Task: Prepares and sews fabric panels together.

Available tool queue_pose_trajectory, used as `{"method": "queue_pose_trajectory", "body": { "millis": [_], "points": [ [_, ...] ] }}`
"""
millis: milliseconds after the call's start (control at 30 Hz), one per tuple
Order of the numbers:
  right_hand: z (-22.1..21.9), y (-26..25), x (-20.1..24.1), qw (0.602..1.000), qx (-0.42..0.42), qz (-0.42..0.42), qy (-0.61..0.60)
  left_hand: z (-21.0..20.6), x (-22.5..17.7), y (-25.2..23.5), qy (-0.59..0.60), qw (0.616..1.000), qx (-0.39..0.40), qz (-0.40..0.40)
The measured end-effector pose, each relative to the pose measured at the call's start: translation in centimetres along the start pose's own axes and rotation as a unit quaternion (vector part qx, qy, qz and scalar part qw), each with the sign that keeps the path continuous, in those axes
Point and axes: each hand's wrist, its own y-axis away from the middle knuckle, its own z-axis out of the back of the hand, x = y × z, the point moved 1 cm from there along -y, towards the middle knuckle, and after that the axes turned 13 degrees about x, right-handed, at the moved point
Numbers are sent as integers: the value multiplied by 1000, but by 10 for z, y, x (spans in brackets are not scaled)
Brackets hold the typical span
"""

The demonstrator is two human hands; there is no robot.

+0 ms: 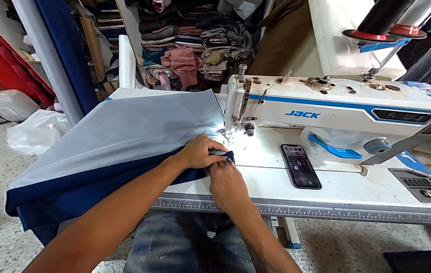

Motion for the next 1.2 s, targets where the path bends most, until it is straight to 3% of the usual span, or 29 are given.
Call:
{"method": "queue_pose_trajectory", "body": {
  "millis": [200, 367, 433, 633, 767, 900, 1067, 1200],
  "points": [
    [4, -2, 0, 999, -1, -10, -39, 0, -7, 3, -9, 999, -17, 42],
    [-8, 15, 15, 999, -26, -5, -35, 1, -57, 9, -37, 964, 86, 249],
    [-18, 21, 26, 1000, -20, -1, -19, -6, -68, 14, -39, 954, 107, 277],
    [-23, 14, 50, 996, -84, 35, -25, -1, -64, 15, -24, 962, 100, 252],
    [-18, 1, 64, 998, -51, 29, -32, 4, -45, 16, 55, 978, 34, 196],
    [-18, -10, 71, 998, -41, 19, -40, 12, -37, 15, 78, 977, 52, 191],
    [-29, -7, 72, 994, -98, 20, -36, 11, -46, 10, 50, 979, 82, 181],
    [-27, -6, 69, 997, -62, 23, -40, 8, -43, 21, 67, 984, 50, 159]
  ]
}}
